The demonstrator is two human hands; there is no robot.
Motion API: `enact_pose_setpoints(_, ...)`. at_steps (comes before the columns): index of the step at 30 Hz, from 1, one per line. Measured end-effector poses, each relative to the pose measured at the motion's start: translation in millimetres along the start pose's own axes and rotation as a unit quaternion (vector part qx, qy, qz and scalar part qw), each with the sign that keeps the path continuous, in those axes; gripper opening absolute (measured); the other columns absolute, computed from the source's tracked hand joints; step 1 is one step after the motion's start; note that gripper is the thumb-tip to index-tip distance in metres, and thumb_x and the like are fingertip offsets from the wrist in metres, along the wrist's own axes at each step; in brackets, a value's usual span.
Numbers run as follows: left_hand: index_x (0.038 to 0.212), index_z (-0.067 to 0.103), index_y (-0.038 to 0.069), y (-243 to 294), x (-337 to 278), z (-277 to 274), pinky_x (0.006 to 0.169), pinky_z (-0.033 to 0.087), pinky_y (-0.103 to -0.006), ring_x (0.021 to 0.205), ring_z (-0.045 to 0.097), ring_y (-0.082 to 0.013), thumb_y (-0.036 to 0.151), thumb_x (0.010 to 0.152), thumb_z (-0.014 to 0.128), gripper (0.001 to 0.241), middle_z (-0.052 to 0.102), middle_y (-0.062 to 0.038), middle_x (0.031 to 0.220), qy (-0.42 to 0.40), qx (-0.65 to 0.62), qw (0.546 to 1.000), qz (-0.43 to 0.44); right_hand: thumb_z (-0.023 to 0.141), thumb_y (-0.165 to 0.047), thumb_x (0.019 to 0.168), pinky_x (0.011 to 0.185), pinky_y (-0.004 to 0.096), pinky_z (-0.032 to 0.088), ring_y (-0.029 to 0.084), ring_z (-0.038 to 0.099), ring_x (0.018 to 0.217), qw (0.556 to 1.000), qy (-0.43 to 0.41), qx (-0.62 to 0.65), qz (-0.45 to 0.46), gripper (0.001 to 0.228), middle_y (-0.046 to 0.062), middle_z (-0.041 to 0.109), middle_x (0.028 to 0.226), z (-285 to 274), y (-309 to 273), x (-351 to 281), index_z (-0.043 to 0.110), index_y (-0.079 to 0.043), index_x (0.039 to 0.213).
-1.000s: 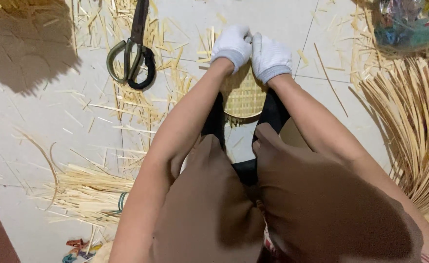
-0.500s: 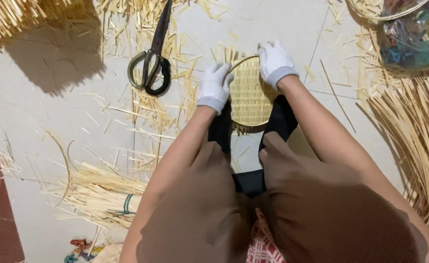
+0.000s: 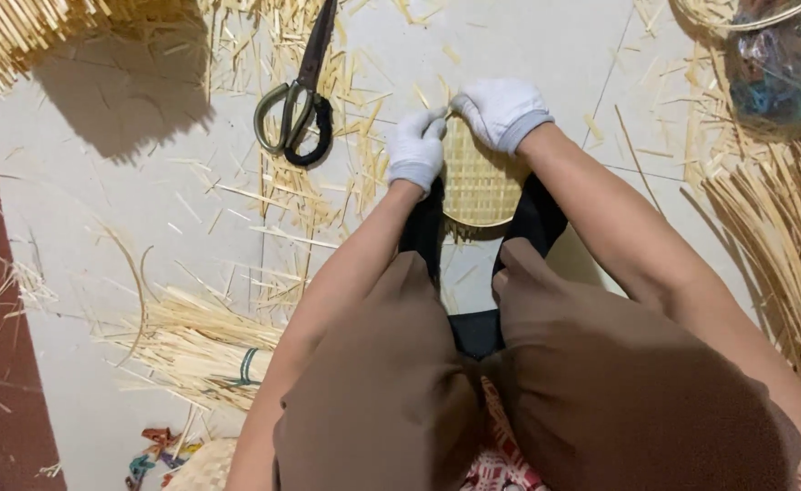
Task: Attaching a bamboo rim to a woven base and trimming the excess strips using scissors.
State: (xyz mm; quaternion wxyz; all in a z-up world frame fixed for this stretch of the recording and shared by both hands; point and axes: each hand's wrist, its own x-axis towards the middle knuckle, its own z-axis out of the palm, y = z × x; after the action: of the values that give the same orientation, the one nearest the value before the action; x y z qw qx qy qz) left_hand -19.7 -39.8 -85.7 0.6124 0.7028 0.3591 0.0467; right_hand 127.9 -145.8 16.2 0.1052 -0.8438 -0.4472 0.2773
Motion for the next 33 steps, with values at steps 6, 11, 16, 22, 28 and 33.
enact_pose_setpoints(6, 0.104, 0.079, 0.005, 16.7, 6.0, 0.0, 0.074, 0.056, -0.0326, 0.077, 0.07, -0.0166, 0.014, 0.089, 0.068, 0.021, 0.077, -0.011, 0.085, 0.029, 0.068, 0.996, -0.043, 0.037, -0.045, 0.105, 0.081, 0.055, 0.052, 0.045, 0.067, 0.091, 0.999, -0.044, 0.001, 0.029, 0.047, 0.021, 0.073, 0.1, 1.6, -0.3, 6.6, 0.076, -0.018, 0.107)
enact_pose_setpoints(11, 0.1, 0.082, 0.004, -21.4, 42.9, -2.6, 0.071, 0.056, -0.0328, 0.075, 0.07, -0.0166, 0.018, 0.084, 0.071, 0.024, 0.079, -0.01, 0.08, -0.028, 0.056, 0.991, -0.122, 0.036, -0.048, 0.106, 0.085, 0.054, 0.052, 0.046, 0.067, 0.092, 0.998, -0.048, -0.019, 0.025, 0.052, 0.021, 0.073, 0.101, 11.7, 8.8, 16.7, 0.077, -0.016, 0.102)
enact_pose_setpoints(16, 0.113, 0.07, 0.003, -57.5, 58.5, -7.0, 0.08, 0.056, -0.0332, 0.089, 0.071, -0.0173, 0.021, 0.081, 0.075, 0.037, 0.076, -0.009, 0.098, -0.062, 0.03, 0.993, -0.094, 0.036, -0.044, 0.107, 0.084, 0.054, 0.052, 0.046, 0.067, 0.09, 0.997, -0.057, -0.022, 0.049, 0.053, 0.023, 0.072, 0.101, 16.5, 7.3, 20.3, 0.076, -0.011, 0.099)
enact_pose_setpoints(22, 0.107, 0.075, 0.006, 68.1, -81.3, -51.1, 0.088, 0.056, -0.0382, 0.095, 0.072, -0.0257, 0.026, 0.095, 0.068, 0.025, 0.075, -0.013, 0.099, -0.1, 0.142, 0.983, 0.06, 0.047, -0.044, 0.096, 0.08, 0.049, 0.055, 0.035, 0.071, 0.082, 0.955, 0.224, -0.111, -0.159, 0.045, 0.014, 0.075, 0.091, 32.6, -23.4, 18.2, 0.077, -0.01, 0.092)
enact_pose_setpoints(28, 0.107, 0.063, 0.001, 28.2, -120.2, -9.4, 0.056, 0.038, -0.0404, 0.086, 0.072, -0.0303, 0.04, 0.103, 0.059, 0.039, 0.07, -0.01, 0.09, -0.416, -0.093, 0.797, -0.429, 0.047, -0.049, 0.099, 0.069, 0.052, 0.056, 0.039, 0.072, 0.074, 0.982, -0.107, -0.139, -0.067, 0.052, 0.019, 0.073, 0.08, 5.2, -59.8, 29.2, 0.078, -0.011, 0.081)
enact_pose_setpoints(33, 0.107, 0.062, -0.003, -38.5, -132.2, 27.0, 0.07, 0.063, -0.042, 0.081, 0.071, -0.0296, 0.033, 0.103, 0.062, 0.037, 0.072, -0.015, 0.095, -0.26, -0.238, 0.776, -0.524, 0.047, -0.039, 0.094, 0.071, 0.053, 0.056, 0.039, 0.072, 0.076, 0.985, -0.112, -0.113, -0.067, 0.044, 0.019, 0.075, 0.083, 31.1, -50.7, 41.5, 0.079, -0.011, 0.082)
